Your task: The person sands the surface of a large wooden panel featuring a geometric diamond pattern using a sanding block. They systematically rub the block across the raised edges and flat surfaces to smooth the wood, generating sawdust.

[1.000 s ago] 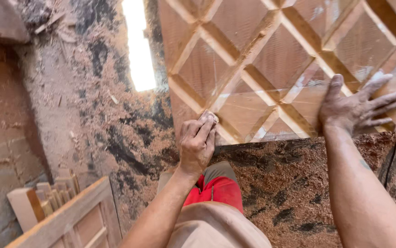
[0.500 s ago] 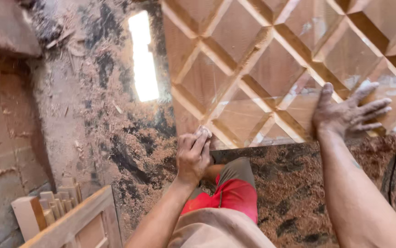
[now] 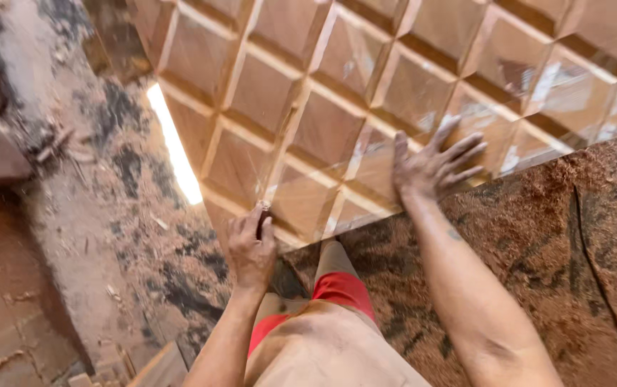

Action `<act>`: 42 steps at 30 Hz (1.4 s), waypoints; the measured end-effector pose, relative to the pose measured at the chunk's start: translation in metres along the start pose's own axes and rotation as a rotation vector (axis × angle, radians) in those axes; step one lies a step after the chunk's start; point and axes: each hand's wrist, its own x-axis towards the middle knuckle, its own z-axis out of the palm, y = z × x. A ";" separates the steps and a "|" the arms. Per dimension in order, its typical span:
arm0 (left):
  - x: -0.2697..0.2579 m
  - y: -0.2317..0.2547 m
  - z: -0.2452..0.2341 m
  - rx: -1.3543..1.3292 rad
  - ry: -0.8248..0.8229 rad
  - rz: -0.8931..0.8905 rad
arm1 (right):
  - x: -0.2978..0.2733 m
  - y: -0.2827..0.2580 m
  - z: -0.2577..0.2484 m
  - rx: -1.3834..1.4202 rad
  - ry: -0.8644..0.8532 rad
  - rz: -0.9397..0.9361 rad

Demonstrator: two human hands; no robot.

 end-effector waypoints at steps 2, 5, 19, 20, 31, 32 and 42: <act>0.008 0.011 0.007 -0.061 0.021 -0.049 | 0.001 0.004 0.008 0.044 -0.011 -0.033; 0.023 0.045 0.032 -0.272 -0.006 -0.088 | -0.007 0.012 0.005 0.065 -0.044 -0.187; 0.013 0.153 -0.029 -0.381 -1.101 -0.104 | -0.118 0.116 0.015 1.222 -0.633 -0.196; 0.010 0.156 -0.050 -0.356 -1.154 -0.047 | -0.116 0.130 0.018 1.204 -0.633 -0.109; 0.018 0.105 -0.076 -0.238 -1.179 0.176 | -0.129 0.179 0.046 1.312 -0.206 0.116; 0.009 0.103 -0.075 -0.237 -1.185 0.170 | -0.136 0.180 0.045 1.304 -0.212 0.132; -0.010 0.126 -0.045 -0.148 -1.116 0.139 | -0.100 0.158 0.007 1.286 -0.293 -0.017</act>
